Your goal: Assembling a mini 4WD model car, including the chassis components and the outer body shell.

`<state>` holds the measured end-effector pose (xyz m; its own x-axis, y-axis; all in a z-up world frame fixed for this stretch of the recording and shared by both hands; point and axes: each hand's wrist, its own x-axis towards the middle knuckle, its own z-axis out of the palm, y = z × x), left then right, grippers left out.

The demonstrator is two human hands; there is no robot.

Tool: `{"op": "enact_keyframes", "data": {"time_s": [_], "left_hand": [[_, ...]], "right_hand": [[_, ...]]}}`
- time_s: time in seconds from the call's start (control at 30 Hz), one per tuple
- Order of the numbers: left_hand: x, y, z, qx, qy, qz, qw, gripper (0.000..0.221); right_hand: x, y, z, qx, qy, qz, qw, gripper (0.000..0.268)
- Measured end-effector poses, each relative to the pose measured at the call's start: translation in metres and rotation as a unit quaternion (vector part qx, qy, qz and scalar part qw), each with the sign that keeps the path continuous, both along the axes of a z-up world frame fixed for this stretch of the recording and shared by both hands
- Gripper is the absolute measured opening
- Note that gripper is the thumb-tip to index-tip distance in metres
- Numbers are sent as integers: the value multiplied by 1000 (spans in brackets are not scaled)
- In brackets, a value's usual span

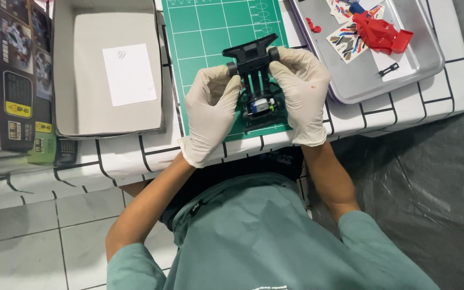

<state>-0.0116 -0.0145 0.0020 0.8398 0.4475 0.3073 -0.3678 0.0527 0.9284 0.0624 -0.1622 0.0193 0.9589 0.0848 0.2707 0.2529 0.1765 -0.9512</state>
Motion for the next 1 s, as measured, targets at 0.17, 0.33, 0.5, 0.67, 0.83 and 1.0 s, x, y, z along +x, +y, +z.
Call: {"op": "enact_keyframes", "data": {"time_s": [0.17,0.33,0.5,0.67,0.83,1.0], "left_hand": [[6,7,5,-135,62,-60,987,36],[11,11,-14,-127,73,-121,982,26],[9,14,-15,-95,50,-161,981,26],[3,11,0,-48,60,-162,984,28],[2,10,-1,-28,64,-150,986,27],[1,10,2,-17,56,-138,989,28]], "right_hand": [[-2,2,15,-78,-2,36,996,26],[-9,7,38,-266,-71,117,954,69],[-6,12,39,-355,-131,105,920,84],[-3,12,44,-350,-86,130,923,76],[-1,11,45,-356,-91,134,920,69],[-1,9,36,-344,-163,109,918,63]]}}
